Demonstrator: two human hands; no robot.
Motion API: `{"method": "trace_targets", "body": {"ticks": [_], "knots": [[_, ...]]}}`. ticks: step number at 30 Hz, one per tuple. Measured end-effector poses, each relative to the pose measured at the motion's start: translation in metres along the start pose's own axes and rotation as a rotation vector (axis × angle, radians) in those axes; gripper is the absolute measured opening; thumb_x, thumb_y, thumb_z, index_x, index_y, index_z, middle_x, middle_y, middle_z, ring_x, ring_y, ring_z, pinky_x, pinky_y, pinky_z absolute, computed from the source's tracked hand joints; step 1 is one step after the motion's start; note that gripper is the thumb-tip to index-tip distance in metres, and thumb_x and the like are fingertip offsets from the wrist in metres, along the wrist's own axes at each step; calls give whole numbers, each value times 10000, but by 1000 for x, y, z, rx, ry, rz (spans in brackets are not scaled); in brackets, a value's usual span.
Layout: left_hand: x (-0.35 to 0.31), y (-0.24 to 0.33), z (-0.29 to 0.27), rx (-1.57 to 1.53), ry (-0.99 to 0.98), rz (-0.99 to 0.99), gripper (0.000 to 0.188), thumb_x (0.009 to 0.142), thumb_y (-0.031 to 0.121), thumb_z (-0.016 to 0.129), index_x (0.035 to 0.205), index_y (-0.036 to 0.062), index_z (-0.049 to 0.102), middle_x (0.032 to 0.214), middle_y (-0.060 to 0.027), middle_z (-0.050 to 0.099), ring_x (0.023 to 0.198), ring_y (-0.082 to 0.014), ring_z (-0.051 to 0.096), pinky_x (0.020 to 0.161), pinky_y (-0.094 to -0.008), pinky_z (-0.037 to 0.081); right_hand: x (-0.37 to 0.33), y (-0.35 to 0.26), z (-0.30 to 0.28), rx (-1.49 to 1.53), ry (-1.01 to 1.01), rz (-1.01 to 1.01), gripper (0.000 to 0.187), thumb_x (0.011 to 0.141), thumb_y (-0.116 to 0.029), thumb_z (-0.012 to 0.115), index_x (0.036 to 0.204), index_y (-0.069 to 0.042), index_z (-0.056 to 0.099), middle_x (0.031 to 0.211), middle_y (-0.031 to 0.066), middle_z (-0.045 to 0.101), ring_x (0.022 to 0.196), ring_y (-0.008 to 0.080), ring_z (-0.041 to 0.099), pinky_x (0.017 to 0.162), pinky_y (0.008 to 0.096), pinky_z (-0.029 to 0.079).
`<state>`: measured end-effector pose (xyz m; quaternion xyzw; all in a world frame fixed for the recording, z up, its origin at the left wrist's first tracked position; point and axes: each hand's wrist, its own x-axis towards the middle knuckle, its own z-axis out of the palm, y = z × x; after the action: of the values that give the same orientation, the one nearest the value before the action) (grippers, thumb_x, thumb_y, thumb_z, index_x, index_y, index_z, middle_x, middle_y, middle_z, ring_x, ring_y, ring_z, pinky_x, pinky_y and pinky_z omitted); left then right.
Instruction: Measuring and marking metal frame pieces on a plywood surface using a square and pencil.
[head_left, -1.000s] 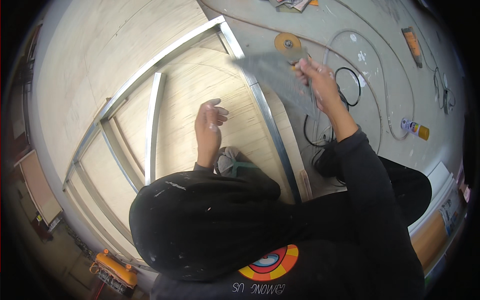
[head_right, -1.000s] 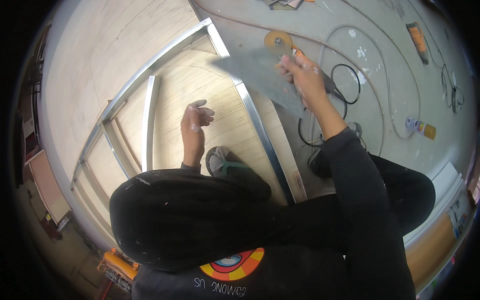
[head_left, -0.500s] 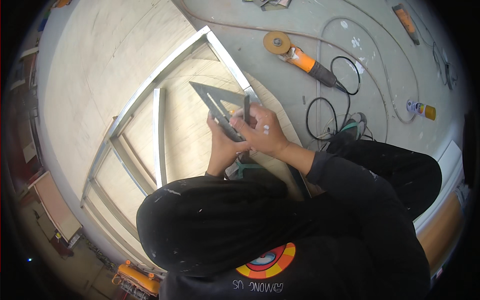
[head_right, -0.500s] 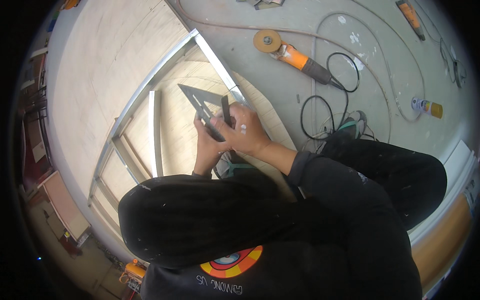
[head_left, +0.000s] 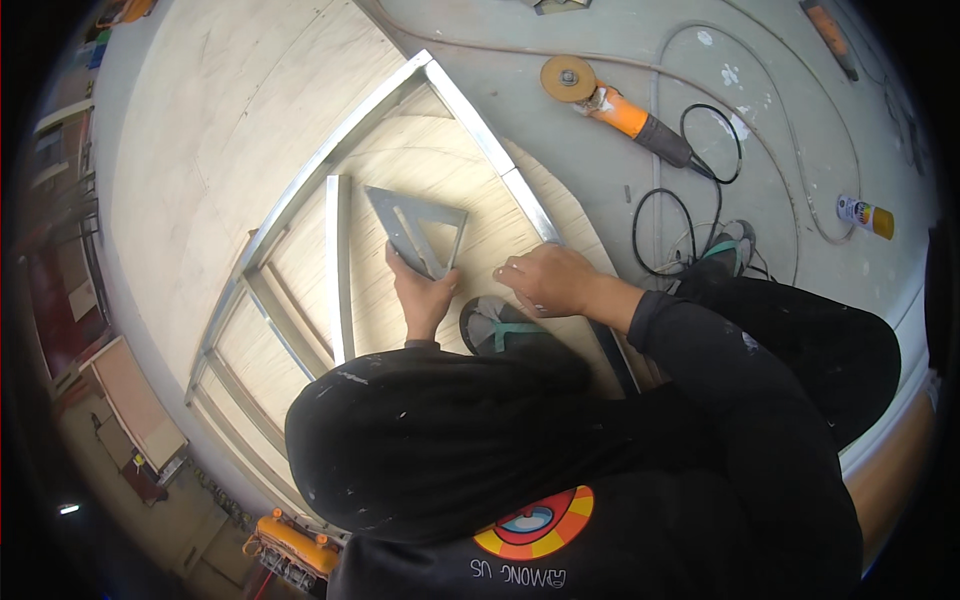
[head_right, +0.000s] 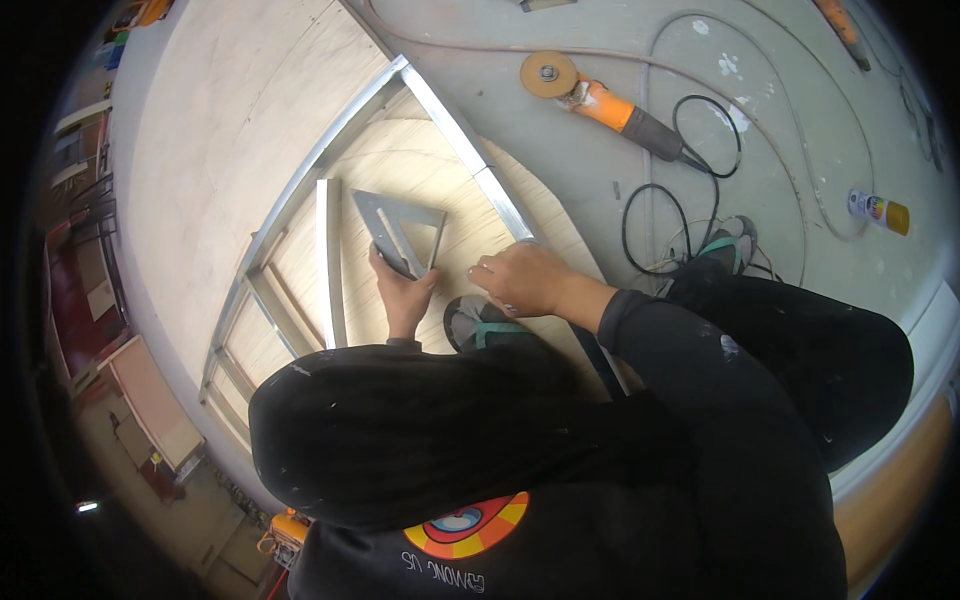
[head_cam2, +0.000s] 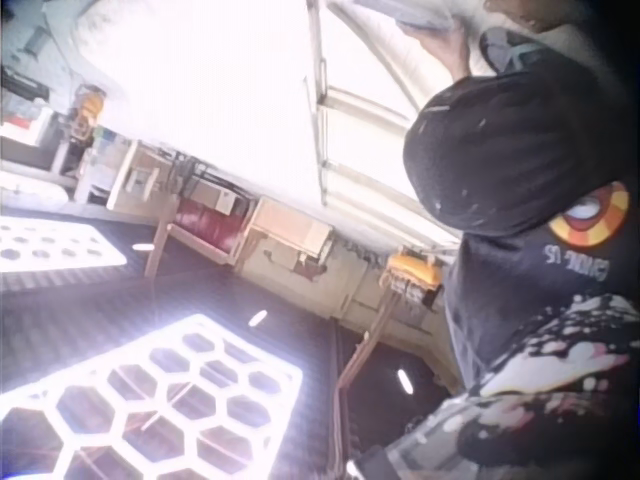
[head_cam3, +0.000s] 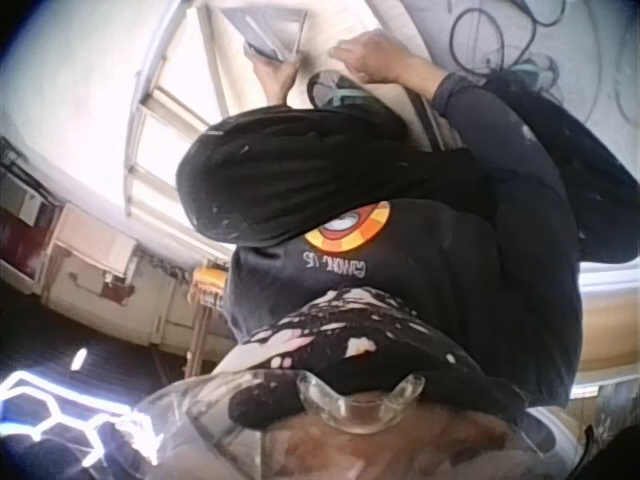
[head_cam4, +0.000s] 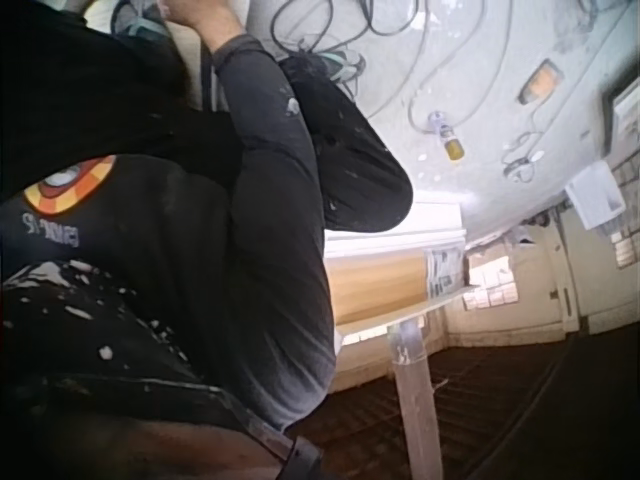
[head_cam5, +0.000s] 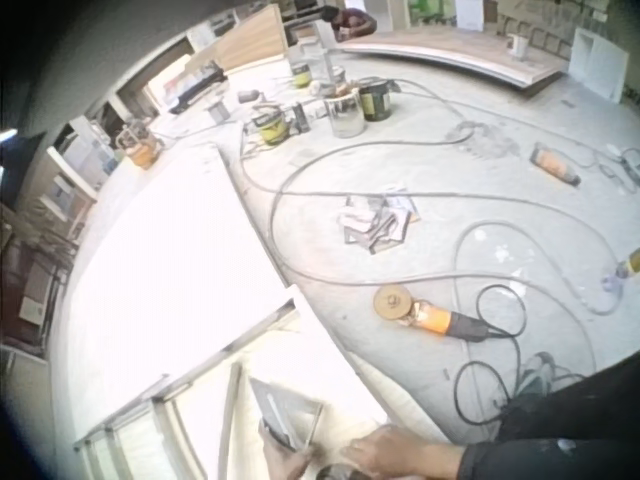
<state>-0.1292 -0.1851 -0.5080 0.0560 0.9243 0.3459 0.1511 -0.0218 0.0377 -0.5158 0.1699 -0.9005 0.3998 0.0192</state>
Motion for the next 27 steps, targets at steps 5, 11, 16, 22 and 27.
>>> {"method": "trace_targets", "body": {"ticks": [5,11,16,22,27], "knots": [[-1,-2,5,27,-42,-93,1090,671,252,899,1498,-72,267,1262,-319,589,1141,-400,629,982,-432,498,2,0,-1,38,34,-25,137,817,-151,665,911,-85,590,749,94,664,671,320,685,602,433,546],[0,-10,8,179,6,-134,1005,681,342,893,1436,-70,372,1203,-301,634,1094,-401,651,940,-439,514,3,0,-2,-8,-31,-2,94,852,-168,636,894,-96,595,723,95,677,675,315,690,614,433,545],[2,-26,9,290,111,-28,902,690,370,894,1353,-71,471,1159,-257,644,1016,-379,655,902,-441,520,5,-3,-6,-8,-41,-5,90,854,-169,637,885,-96,595,725,95,679,689,315,691,629,435,545],[0,-35,7,279,182,28,828,705,366,902,1294,-68,515,1096,-215,645,921,-325,642,841,-421,520,3,-3,-2,14,-47,4,82,837,-138,639,899,-94,609,727,100,678,709,320,695,632,434,547],[-1,-20,1,25,84,-12,799,786,379,867,1334,-68,497,1076,-190,665,862,-280,631,794,-387,513,5,-4,-7,183,66,138,92,886,-147,653,941,-75,636,735,125,684,708,341,689,638,441,545]]}}
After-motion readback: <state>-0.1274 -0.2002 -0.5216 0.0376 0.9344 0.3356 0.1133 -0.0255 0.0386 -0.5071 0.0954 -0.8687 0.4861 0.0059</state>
